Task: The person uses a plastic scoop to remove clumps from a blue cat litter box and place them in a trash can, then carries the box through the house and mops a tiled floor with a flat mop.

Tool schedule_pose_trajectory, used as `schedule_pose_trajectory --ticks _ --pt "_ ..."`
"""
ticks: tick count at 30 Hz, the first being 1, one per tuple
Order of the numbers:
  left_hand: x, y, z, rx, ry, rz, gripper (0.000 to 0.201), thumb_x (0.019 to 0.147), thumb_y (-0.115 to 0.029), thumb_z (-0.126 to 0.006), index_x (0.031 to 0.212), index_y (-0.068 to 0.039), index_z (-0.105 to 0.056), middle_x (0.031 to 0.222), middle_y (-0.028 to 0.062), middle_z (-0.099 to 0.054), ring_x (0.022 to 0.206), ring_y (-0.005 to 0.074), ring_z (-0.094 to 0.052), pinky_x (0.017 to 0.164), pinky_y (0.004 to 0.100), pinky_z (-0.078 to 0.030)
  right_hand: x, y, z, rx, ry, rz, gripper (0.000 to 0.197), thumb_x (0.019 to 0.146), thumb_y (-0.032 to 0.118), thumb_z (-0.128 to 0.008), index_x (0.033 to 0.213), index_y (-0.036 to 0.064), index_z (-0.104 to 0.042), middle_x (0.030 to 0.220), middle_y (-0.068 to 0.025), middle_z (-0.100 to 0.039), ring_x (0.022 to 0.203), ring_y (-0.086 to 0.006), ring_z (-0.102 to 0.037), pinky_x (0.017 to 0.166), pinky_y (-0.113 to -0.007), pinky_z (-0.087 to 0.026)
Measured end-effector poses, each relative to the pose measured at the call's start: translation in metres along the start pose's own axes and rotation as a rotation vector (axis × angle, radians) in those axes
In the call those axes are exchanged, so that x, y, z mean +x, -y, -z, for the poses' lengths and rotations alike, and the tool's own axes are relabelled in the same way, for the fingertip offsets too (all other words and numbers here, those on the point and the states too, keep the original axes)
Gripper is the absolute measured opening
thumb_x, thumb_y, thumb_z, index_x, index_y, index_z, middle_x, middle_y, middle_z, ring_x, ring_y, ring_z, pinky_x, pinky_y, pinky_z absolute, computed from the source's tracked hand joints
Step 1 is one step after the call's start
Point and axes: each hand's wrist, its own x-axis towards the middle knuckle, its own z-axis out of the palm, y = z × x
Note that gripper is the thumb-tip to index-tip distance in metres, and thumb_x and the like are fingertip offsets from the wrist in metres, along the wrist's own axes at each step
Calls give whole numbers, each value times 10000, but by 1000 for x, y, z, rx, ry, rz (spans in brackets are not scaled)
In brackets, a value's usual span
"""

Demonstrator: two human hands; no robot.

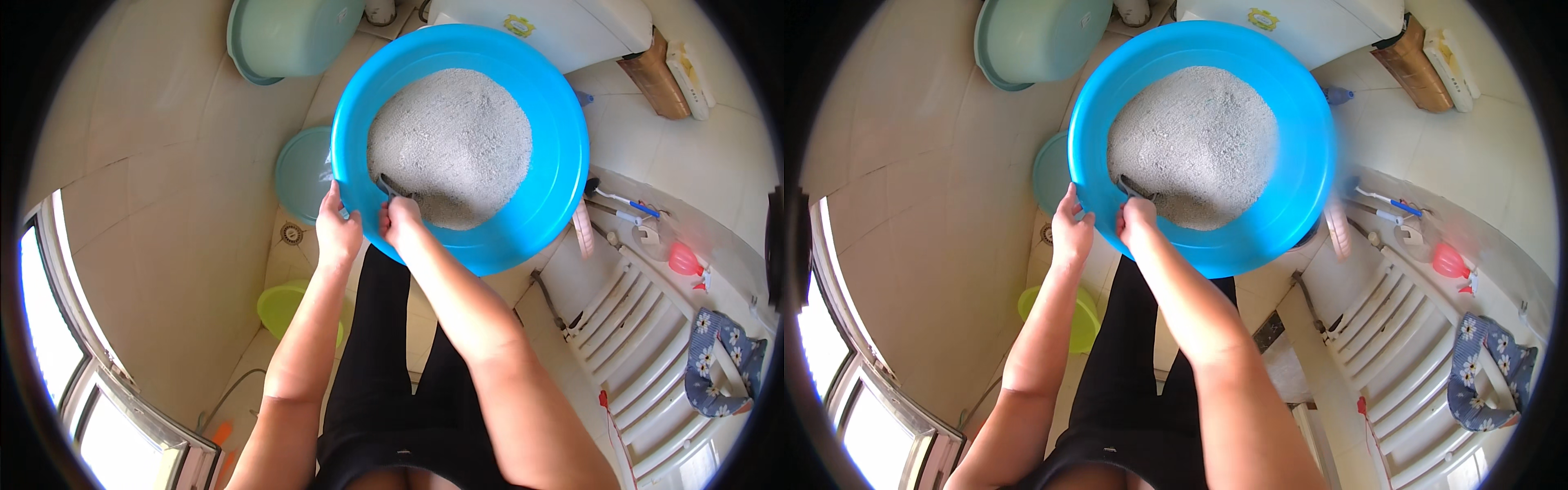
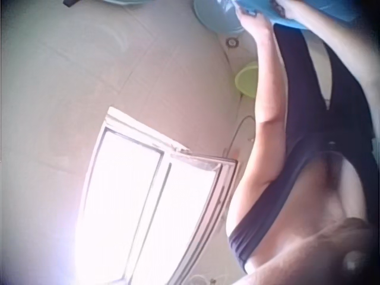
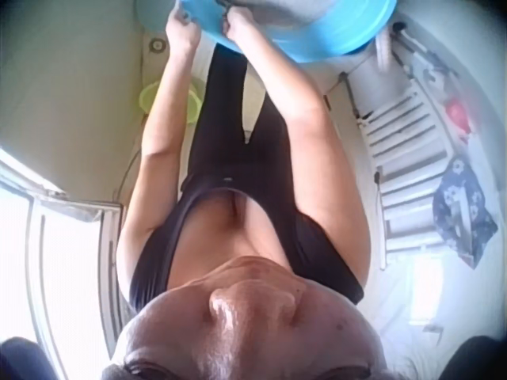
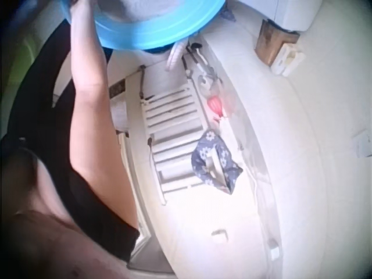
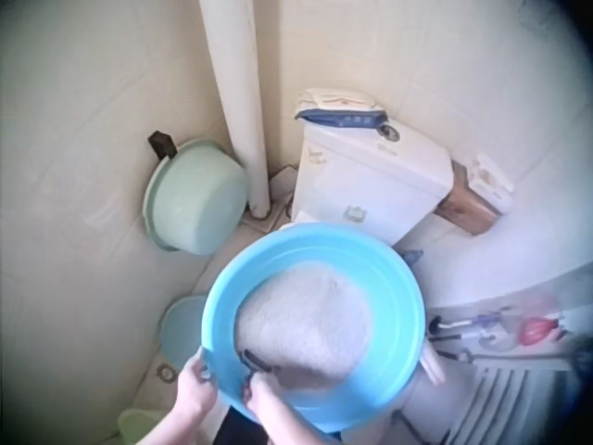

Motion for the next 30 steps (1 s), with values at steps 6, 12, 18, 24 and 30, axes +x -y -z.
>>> schedule_pose_trajectory --ticks 6,12,18,24,30 --pt "1 -1 5 25 39 37 600 735 13 -538 1314 40 -386 1192 207 -530 1028 272 -569 899 342 -440 -4 37 -20 391 206 -30 229 868 95 -274 695 105 -422 513 42 -336 362 -70 -236 371 -232 -193" --pt "-1 0 6 1 53 59 598 740 33 -533 1318 37 -380 1212 202 -515 1032 268 -567 897 341 -443 -34 59 32 449 378 32 251 921 145 -277 750 94 -454 490 70 -344 345 -52 -275 315 -210 -200" --pt "1 1 1 -113 59 76 597 752 50 -511 1331 21 -369 1218 190 -516 1067 269 -552 913 332 -435 -48 92 86 369 431 48 204 917 123 -321 772 88 -459 503 67 -348 359 -49 -278 331 -212 -203" --pt "1 -9 5 -45 103 104 622 782 65 -496 1373 7 -308 1237 187 -505 1105 230 -524 914 324 -434 -84 77 118 -150 208 81 252 933 187 -402 764 41 -518 516 12 -417 356 -97 -320 324 -257 -264" --pt "-1 0 3 28 19 28 594 757 29 -526 1330 26 -365 1253 191 -489 1118 285 -516 954 353 -404 -106 118 126 -1753 -454 1041 142 809 124 -486 841 66 -612 797 -162 -633 806 -341 -615 673 -461 -472"
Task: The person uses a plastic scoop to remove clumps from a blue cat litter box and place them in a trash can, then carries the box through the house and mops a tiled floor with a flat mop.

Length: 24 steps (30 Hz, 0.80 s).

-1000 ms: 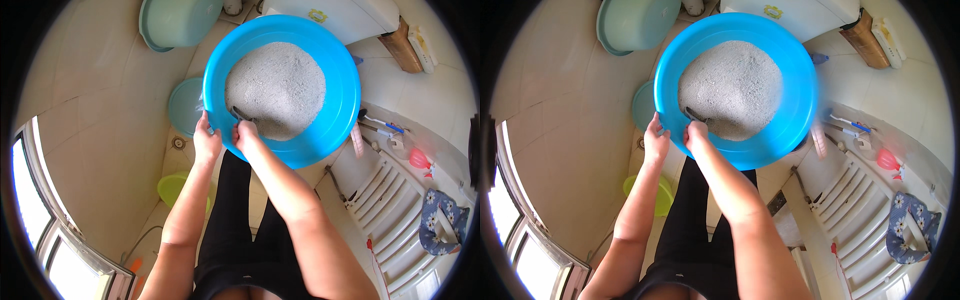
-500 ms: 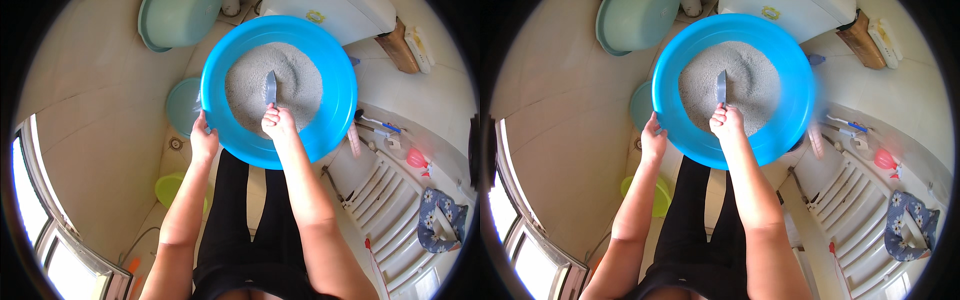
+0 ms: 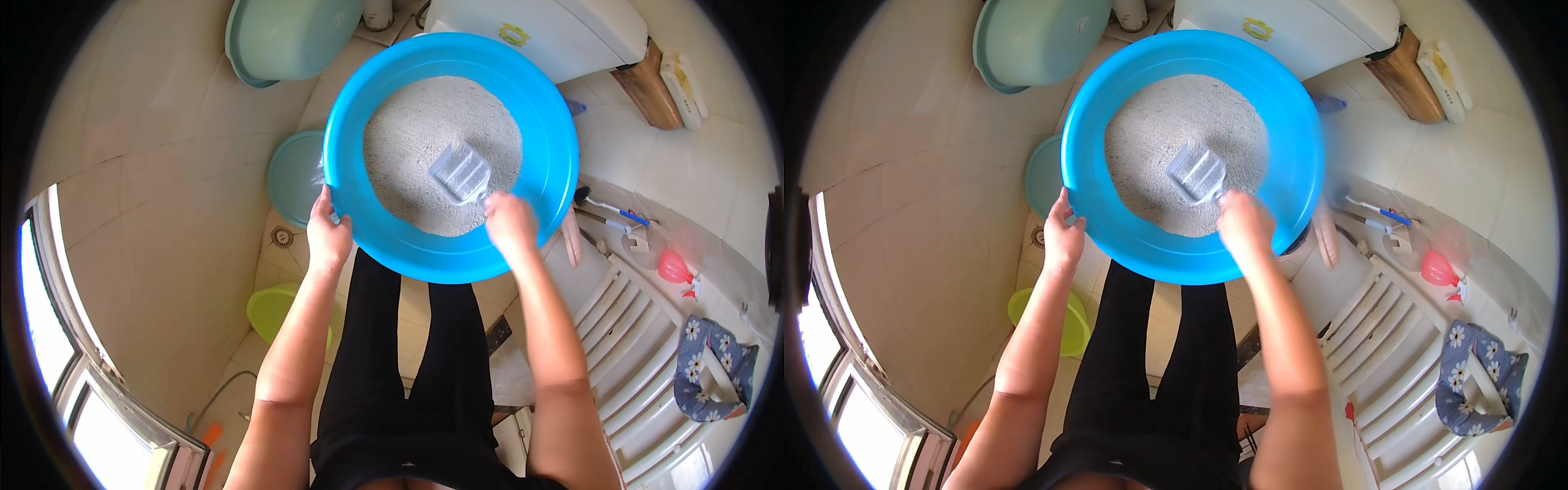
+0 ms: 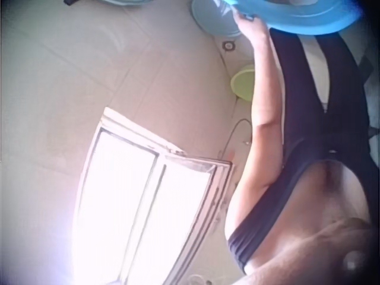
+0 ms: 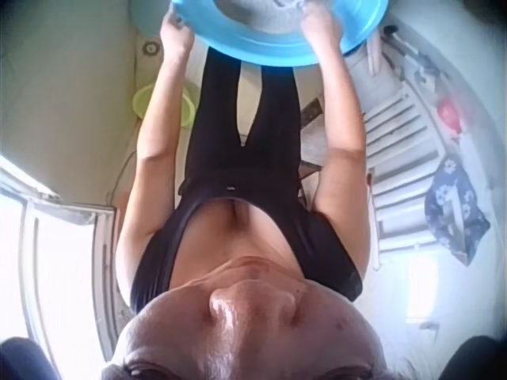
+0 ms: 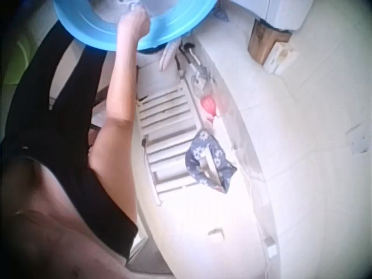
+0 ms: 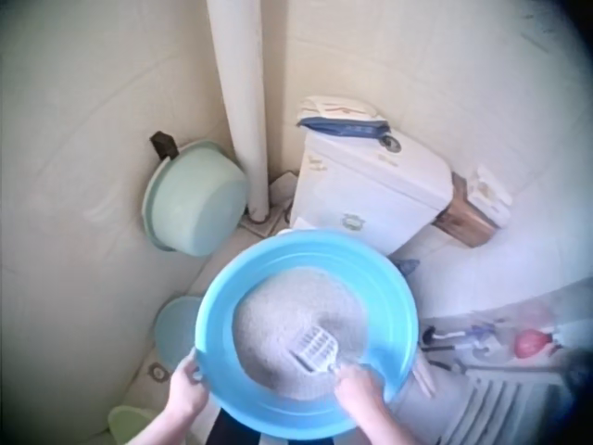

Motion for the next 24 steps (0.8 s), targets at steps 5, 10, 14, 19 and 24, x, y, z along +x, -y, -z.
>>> schedule_pose_trajectory --ticks 5,10,14,19,24 --pt "-1 -1 -5 -71 -16 19 589 764 22 -525 1330 28 -363 1270 194 -474 1148 293 -495 970 351 -392 92 22 52 -338 -329 193 142 792 118 -503 821 104 -641 777 -138 -623 758 -318 -617 624 -457 -470" --pt "-3 -12 -3 -39 -28 44 588 763 19 -525 1329 30 -362 1290 199 -455 1175 291 -475 984 344 -380 158 86 41 -618 -420 476 134 764 162 -555 767 112 -680 852 -54 -632 884 -209 -566 764 -363 -435" --pt "-4 0 -8 -43 -44 7 609 775 38 -525 1355 -2 -346 1278 166 -484 1090 224 -531 918 313 -432 148 100 -3 -772 -438 758 112 730 164 -584 731 97 -674 819 -51 -616 844 -212 -563 729 -357 -450" --pt "-2 -4 -5 -126 -41 46 589 761 -2 -544 1324 25 -374 1304 210 -441 1202 306 -450 999 349 -368 113 49 -4 -798 -299 1100 92 690 144 -593 714 83 -657 780 -61 -592 819 -210 -563 665 -321 -472" --pt "-1 -1 -2 -193 -7 79 598 757 -14 -560 1325 18 -376 1294 210 -448 1189 306 -463 998 350 -372 94 -3 28 -520 -489 774 112 702 117 -571 793 117 -635 733 -27 -554 751 -223 -568 593 -355 -472"
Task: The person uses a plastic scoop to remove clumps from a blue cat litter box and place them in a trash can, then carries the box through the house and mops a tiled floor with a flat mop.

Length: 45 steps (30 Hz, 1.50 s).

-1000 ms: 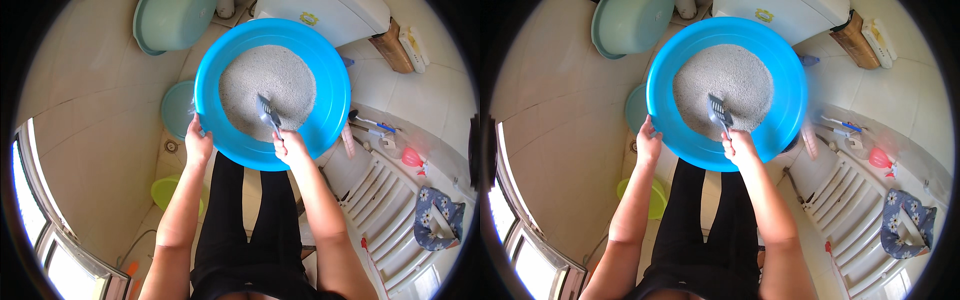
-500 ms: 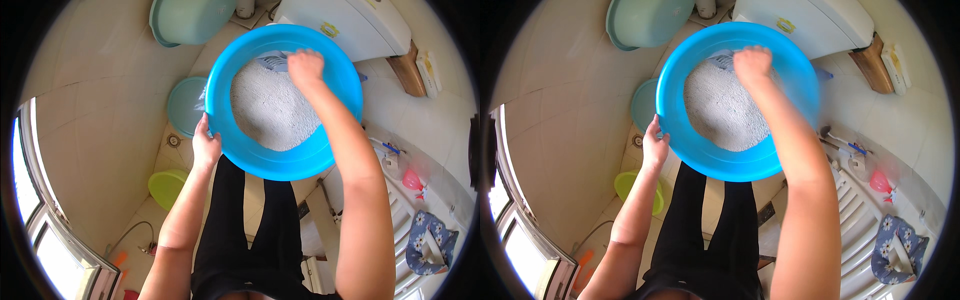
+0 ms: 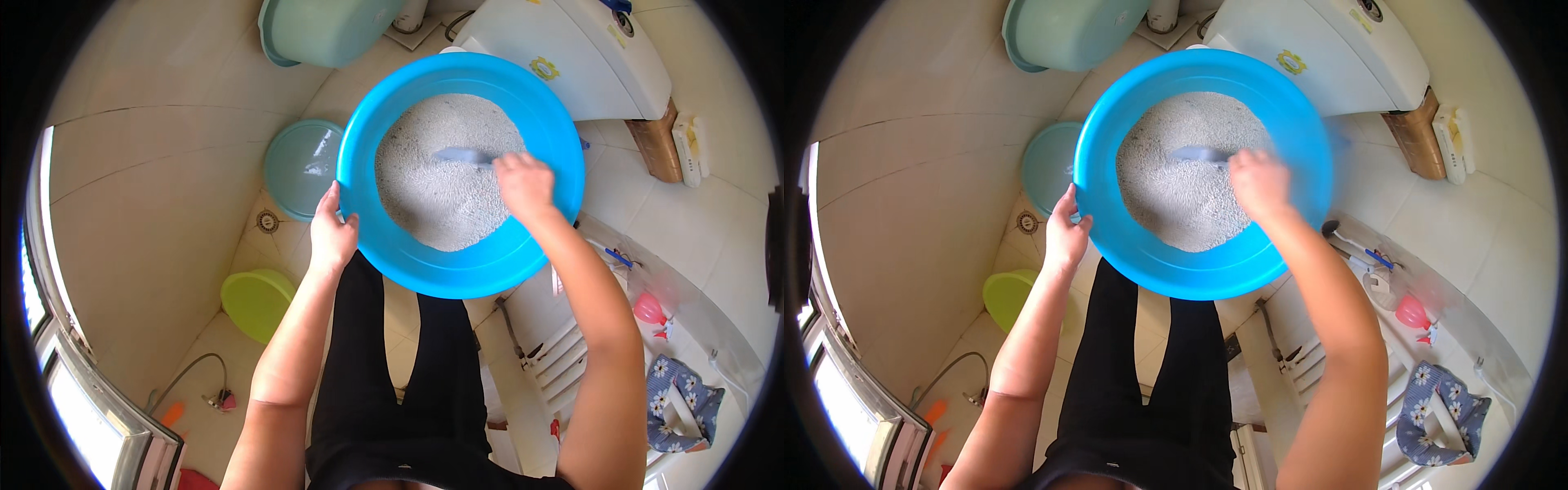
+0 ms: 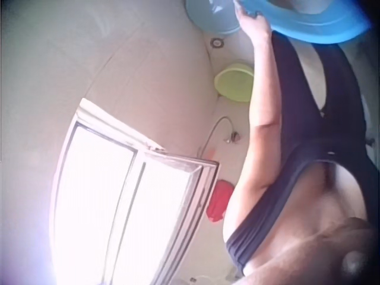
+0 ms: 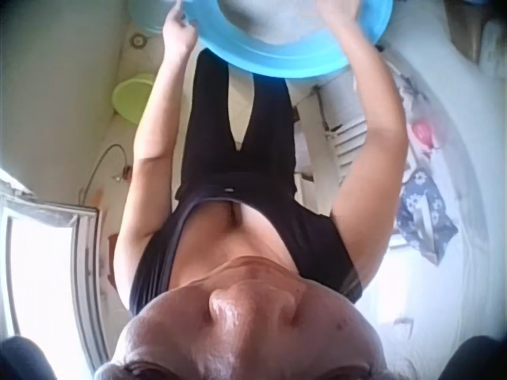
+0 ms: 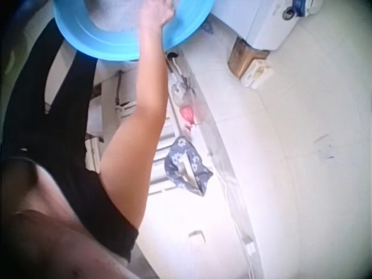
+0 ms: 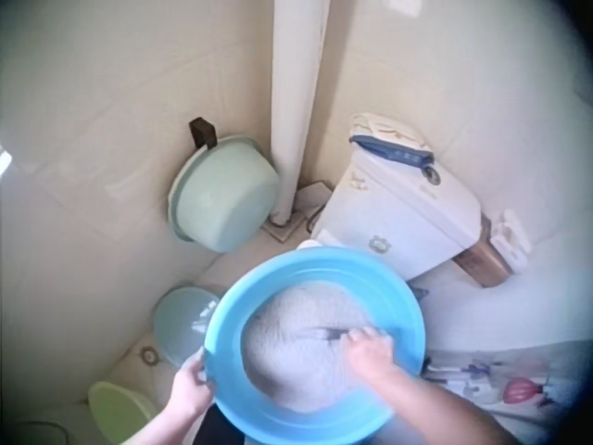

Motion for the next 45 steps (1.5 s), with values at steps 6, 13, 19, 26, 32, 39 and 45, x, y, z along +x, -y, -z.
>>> schedule_pose_trajectory --ticks 6,13,19,26,32,39,45 --pt "-2 0 -5 122 -43 -68 613 753 -18 -575 1330 10 -372 1272 200 -462 1153 302 -486 980 352 -385 -38 -25 18 52 -83 -146 78 730 122 -566 795 121 -610 704 -29 -516 681 -239 -549 541 -401 -440" --pt "2 -4 -8 81 -29 -41 607 766 -15 -581 1334 0 -367 1231 181 -489 1114 268 -508 920 351 -432 -65 -28 11 -4 -149 -219 107 733 115 -578 830 126 -622 719 -30 -522 711 -242 -545 558 -396 -436" --pt "7 6 -11 75 -159 -67 531 790 -76 -607 1280 22 -425 1060 180 -584 917 284 -597 837 362 -473 -84 -51 15 158 22 -564 91 801 172 -590 854 107 -626 941 -95 -550 834 -296 -558 700 -422 -465" --pt "33 5 -36 369 -170 -72 369 804 -275 -644 969 47 -569 707 190 -604 680 362 -599 664 410 -467 -94 -119 -4 587 113 -678 181 802 251 -619 836 74 -645 908 -202 -595 901 -371 -550 802 -438 -434" --pt "31 63 32 -89 -211 61 286 820 -223 -645 908 44 -594 746 111 -636 641 183 -608 600 322 -493 -37 -45 78 585 86 -507 153 818 233 -591 796 97 -657 754 -179 -590 758 -350 -579 661 -442 -449" --pt "-3 -47 10 289 -15 -70 319 844 -298 -629 837 17 -584 686 56 -581 608 111 -514 555 292 -429 -147 -87 50 748 202 -904 188 804 208 -605 879 45 -663 784 -158 -637 735 -304 -609 675 -379 -465" --pt "-31 -38 60 -369 13 259 291 886 -249 -576 964 30 -591 809 95 -640 685 172 -615 629 304 -510 -101 -37 76 735 300 -838 212 820 248 -592 856 45 -644 734 -169 -611 680 -329 -593 616 -388 -454"
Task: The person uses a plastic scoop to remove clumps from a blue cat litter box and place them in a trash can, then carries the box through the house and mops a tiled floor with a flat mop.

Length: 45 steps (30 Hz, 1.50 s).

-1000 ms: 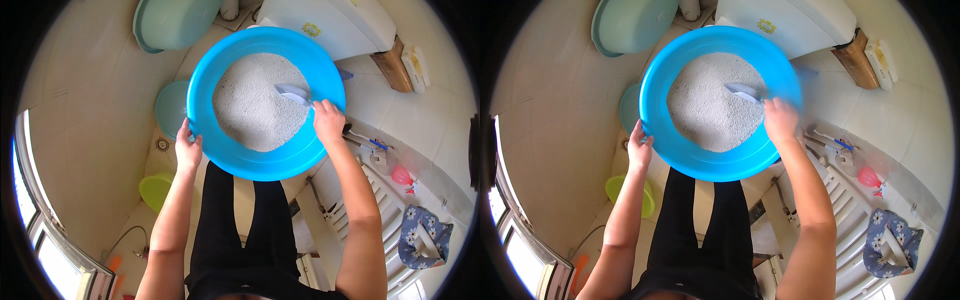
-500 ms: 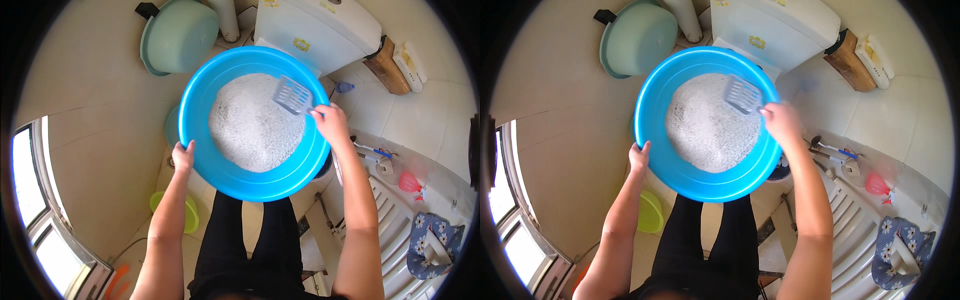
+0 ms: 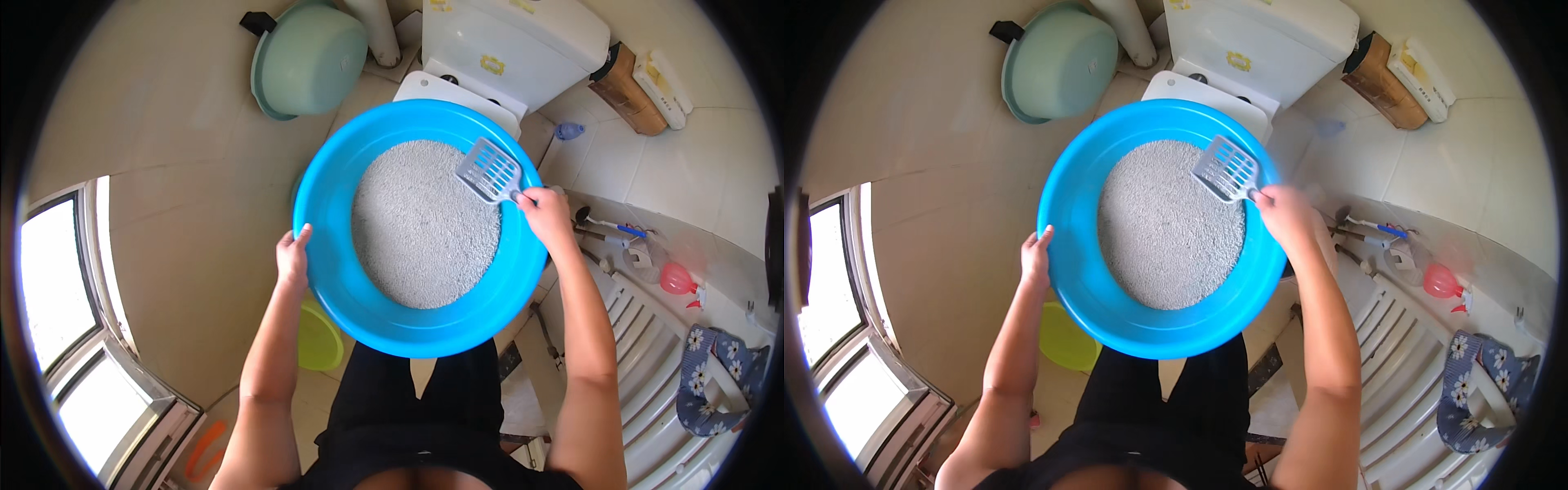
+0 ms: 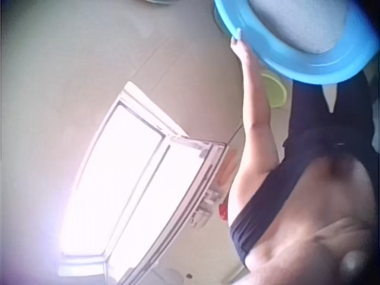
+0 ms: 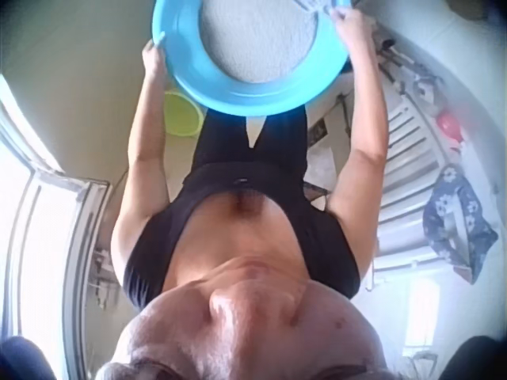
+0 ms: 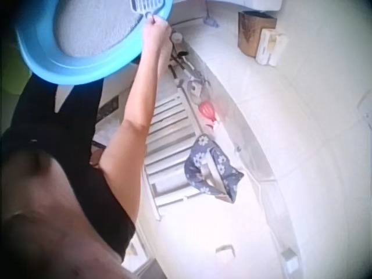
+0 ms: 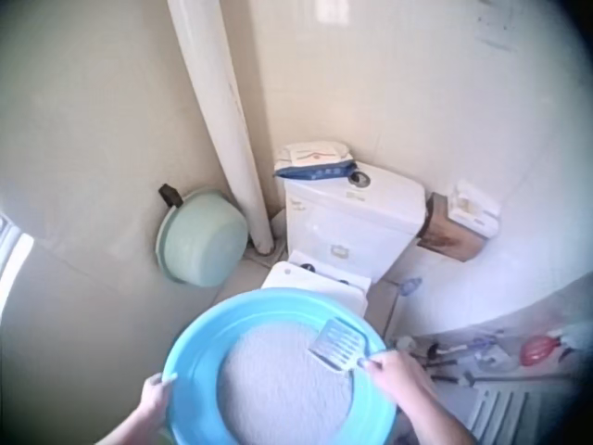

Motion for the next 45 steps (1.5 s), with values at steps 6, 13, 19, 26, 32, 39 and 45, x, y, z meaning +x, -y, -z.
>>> schedule_pose_trajectory --ticks 6,13,19,26,32,39,45 --pt "-1 2 -53 49 46 -65 358 864 -296 -609 1009 30 -588 809 45 -608 707 139 -553 658 276 -453 -19 -71 20 59 -260 -56 197 802 250 -620 813 59 -664 742 -159 -626 671 -299 -611 624 -397 -451" --pt "44 27 3 -127 43 28 417 924 -346 -460 1055 37 -563 1004 169 -604 879 240 -584 834 393 -461 -31 8 30 46 -173 64 218 834 270 -585 812 66 -658 716 -173 -613 648 -331 -592 598 -423 -443" --pt "14 14 -55 -142 146 -36 457 935 -371 -432 1108 40 -535 1018 138 -588 902 236 -559 847 380 -443 -28 -54 35 73 -362 -28 240 808 276 -617 813 41 -667 701 -158 -628 640 -247 -618 602 -383 -449" --pt "32 7 -12 -170 63 131 504 939 -400 -412 1122 54 -533 1060 181 -583 885 276 -584 820 405 -469 -22 -16 15 33 -123 -16 231 822 293 -581 769 84 -664 685 -165 -607 634 -334 -593 579 -416 -444" --pt "-1 -3 -42 -153 160 119 424 954 -320 -422 1126 51 -535 1013 138 -618 865 227 -609 781 356 -499 -21 -72 5 154 -192 -144 211 788 267 -632 763 62 -679 665 -139 -625 618 -279 -616 579 -377 -450" --pt "23 -5 -45 26 59 128 474 926 -380 -480 1146 35 -545 1020 139 -618 872 221 -592 809 349 -467 -38 -94 -6 233 -162 -147 224 800 236 -630 762 20 -672 660 -114 -634 592 -188 -584 589 -326 -444" --pt "-5 6 -47 -88 149 128 437 936 -347 -468 1118 43 -542 987 140 -622 848 226 -613 764 344 -507 -34 -109 4 263 -230 -170 217 804 235 -619 809 26 -674 731 -110 -655 684 -191 -608 642 -344 -451"
